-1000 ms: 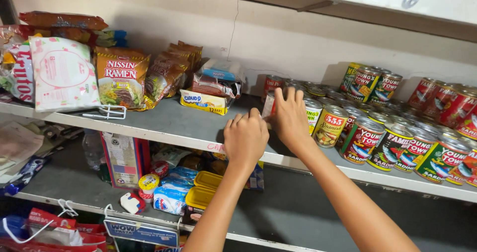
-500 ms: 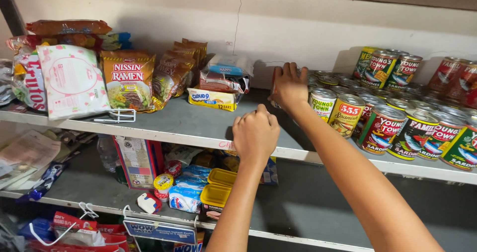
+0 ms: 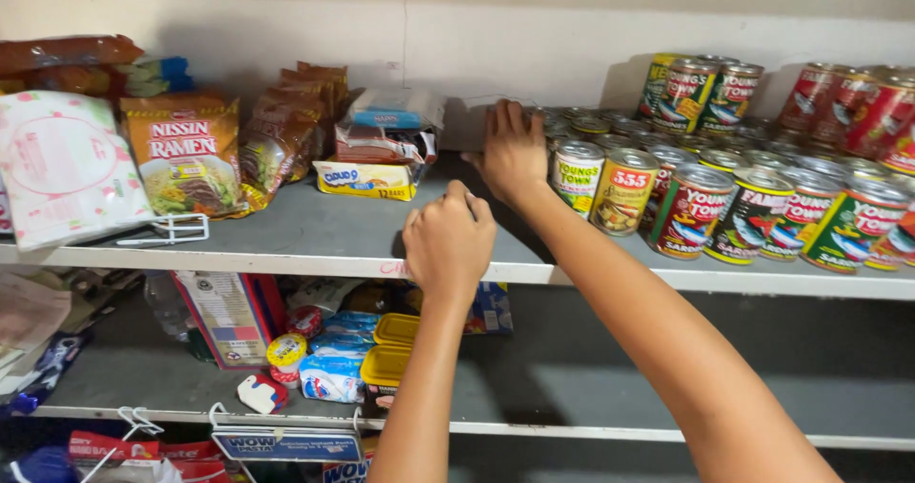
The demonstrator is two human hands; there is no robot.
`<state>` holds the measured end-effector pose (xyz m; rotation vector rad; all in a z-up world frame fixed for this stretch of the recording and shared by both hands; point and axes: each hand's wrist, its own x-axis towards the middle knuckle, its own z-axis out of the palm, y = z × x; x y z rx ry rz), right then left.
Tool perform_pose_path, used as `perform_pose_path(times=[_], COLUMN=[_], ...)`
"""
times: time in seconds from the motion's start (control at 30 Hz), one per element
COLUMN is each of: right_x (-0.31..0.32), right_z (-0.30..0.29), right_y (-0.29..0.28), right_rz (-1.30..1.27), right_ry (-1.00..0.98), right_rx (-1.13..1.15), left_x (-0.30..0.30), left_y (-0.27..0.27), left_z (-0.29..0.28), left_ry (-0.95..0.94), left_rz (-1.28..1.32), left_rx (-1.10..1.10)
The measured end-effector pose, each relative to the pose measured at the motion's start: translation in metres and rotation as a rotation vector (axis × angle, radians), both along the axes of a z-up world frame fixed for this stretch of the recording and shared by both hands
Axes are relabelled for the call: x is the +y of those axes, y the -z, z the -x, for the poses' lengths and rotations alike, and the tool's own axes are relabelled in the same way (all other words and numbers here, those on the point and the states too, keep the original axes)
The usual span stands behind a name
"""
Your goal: Organizing various canned food items by brand and type on storage shelves.
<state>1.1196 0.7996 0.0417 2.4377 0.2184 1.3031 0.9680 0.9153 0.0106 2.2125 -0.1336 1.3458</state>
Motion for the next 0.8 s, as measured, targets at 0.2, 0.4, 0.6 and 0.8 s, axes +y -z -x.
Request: perform_pose_path(times=[0.2,0.4,0.6,0.8], right_x=[0.001,-0.040,-0.070,-0.146], right_z=[0.170,0.237,0.289,0.371], right_y=[-0.002,0.065,0.064,0.057], right_rz=[-0.261,-0.340,-0.164,-0.556], right_ry=[-0.443,-0.478,-0.558,-0.627], right_rx=[-0.039,0.117,0.132,0.395], left_x=[0.001,-0.001,0.004,-0.049], left_y=[0.013,0.014,0.038,0.068], left_z=[0.005,0.006,0.054,0.126], left_ry=[0.110,0.075,0.153,0.220], left_rz=[-0.058,-0.125,-0.343,-0.252], left_rx=[-0.394,-0.315,-0.272,-0.226])
